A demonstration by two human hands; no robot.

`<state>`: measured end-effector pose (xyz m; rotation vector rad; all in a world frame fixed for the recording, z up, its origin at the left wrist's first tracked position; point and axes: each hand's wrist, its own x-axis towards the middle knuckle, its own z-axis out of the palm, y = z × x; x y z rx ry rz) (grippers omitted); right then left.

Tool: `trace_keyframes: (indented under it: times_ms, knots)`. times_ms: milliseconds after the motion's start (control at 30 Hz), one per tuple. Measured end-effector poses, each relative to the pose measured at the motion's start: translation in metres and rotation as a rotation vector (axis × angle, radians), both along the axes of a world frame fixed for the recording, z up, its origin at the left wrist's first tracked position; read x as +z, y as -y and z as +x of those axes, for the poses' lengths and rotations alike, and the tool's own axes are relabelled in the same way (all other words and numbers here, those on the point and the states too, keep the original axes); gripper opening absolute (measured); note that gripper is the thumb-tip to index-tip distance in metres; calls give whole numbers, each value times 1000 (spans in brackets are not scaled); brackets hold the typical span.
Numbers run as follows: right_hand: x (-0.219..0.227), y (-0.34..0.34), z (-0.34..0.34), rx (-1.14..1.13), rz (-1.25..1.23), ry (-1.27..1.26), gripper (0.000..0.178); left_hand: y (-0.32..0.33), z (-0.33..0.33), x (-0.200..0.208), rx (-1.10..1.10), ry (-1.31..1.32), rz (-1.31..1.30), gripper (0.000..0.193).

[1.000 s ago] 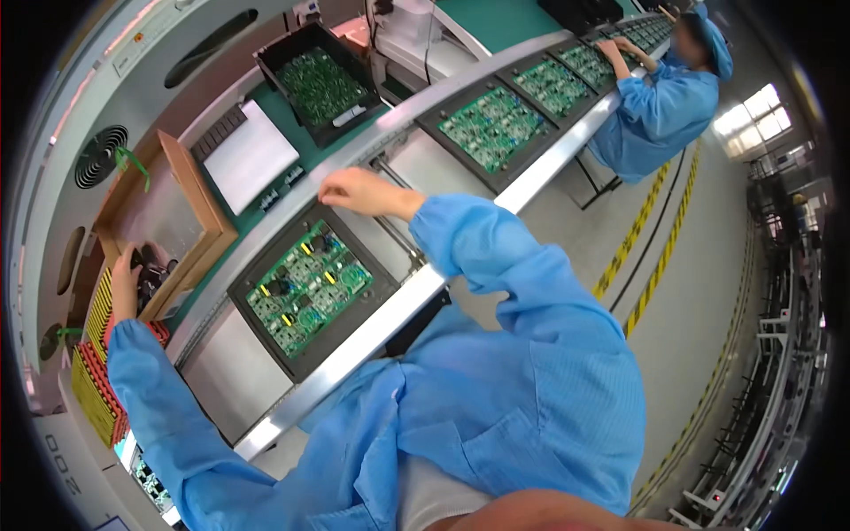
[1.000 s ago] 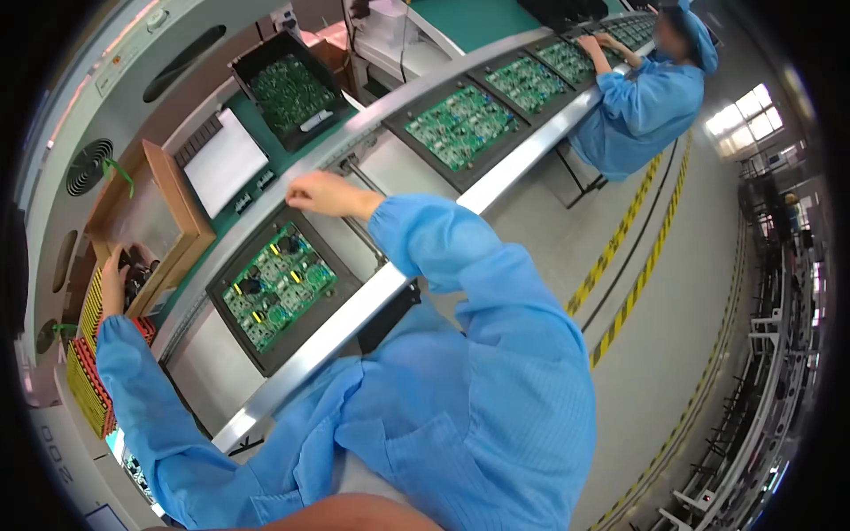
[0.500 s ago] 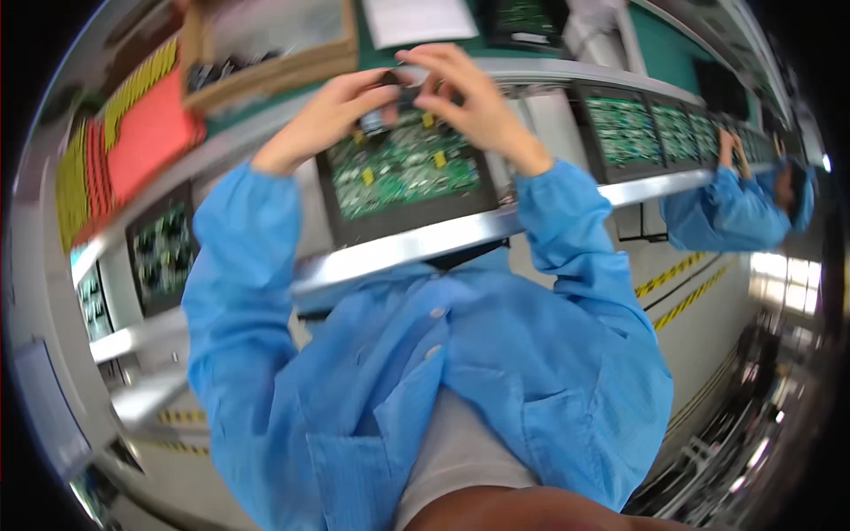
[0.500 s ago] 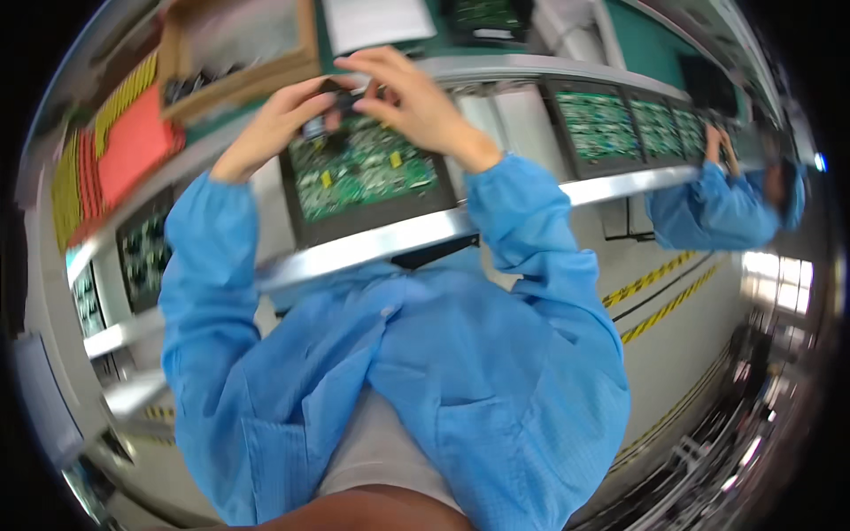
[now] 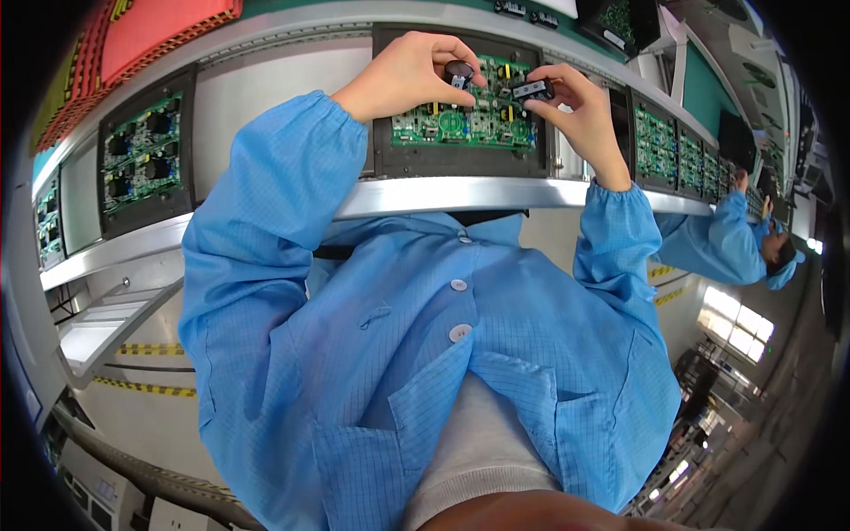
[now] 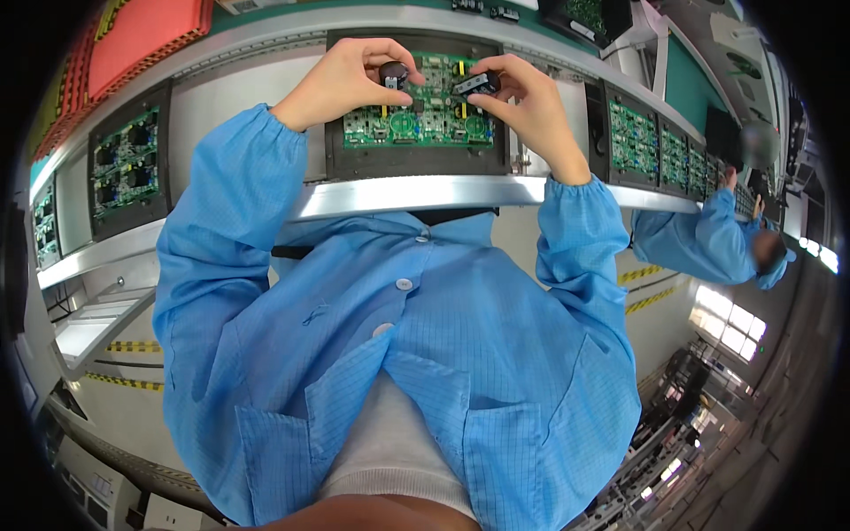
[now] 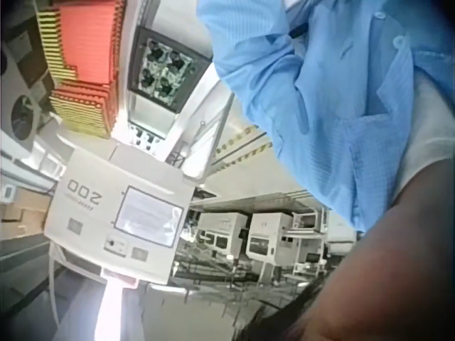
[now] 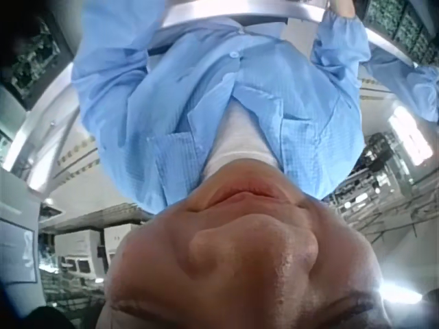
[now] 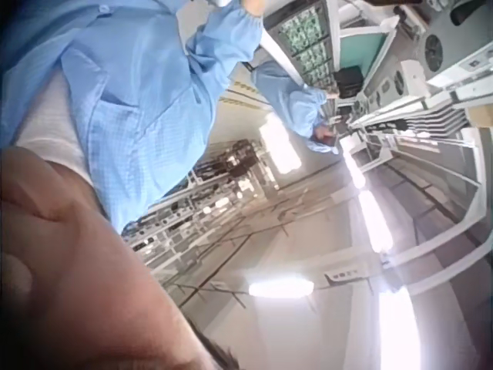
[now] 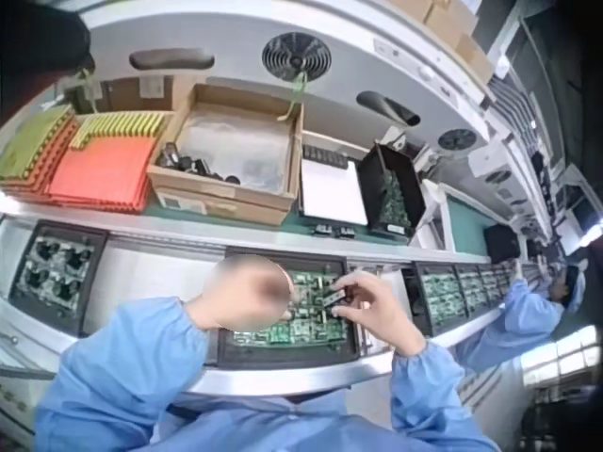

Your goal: Assembling small electronic components onto printed circuit boards at a manual assembly station on a production line.

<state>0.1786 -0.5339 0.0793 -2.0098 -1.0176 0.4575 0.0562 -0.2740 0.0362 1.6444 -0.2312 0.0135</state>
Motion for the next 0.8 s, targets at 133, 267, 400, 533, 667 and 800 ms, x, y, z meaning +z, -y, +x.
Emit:
trace_keyframes:
  times_ms: [133, 267, 400, 533, 667, 800]
  knots:
    - [-3, 20, -17, -16, -130, 57, 34, 2, -12, -11, 35, 105, 172, 29]
    - [-6, 24, -27, -8, -138, 65, 34, 7, -11, -13, 44, 171, 342, 38]
    - [-18, 23, -28, -11, -211, 190, 35, 14, -13, -15, 12, 107, 477, 43]
    - [-31, 26, -22, -20, -215, 235, 33, 13, -12, -18, -34, 234, 622, 43]
    - [-34, 24, -21, -22, -195, 237, 33, 15, -9, -27, -34, 270, 690, 37]
    - [-36, 29, -18, -1, -135, 227, 35, 13, -8, -13, -46, 311, 690, 32]
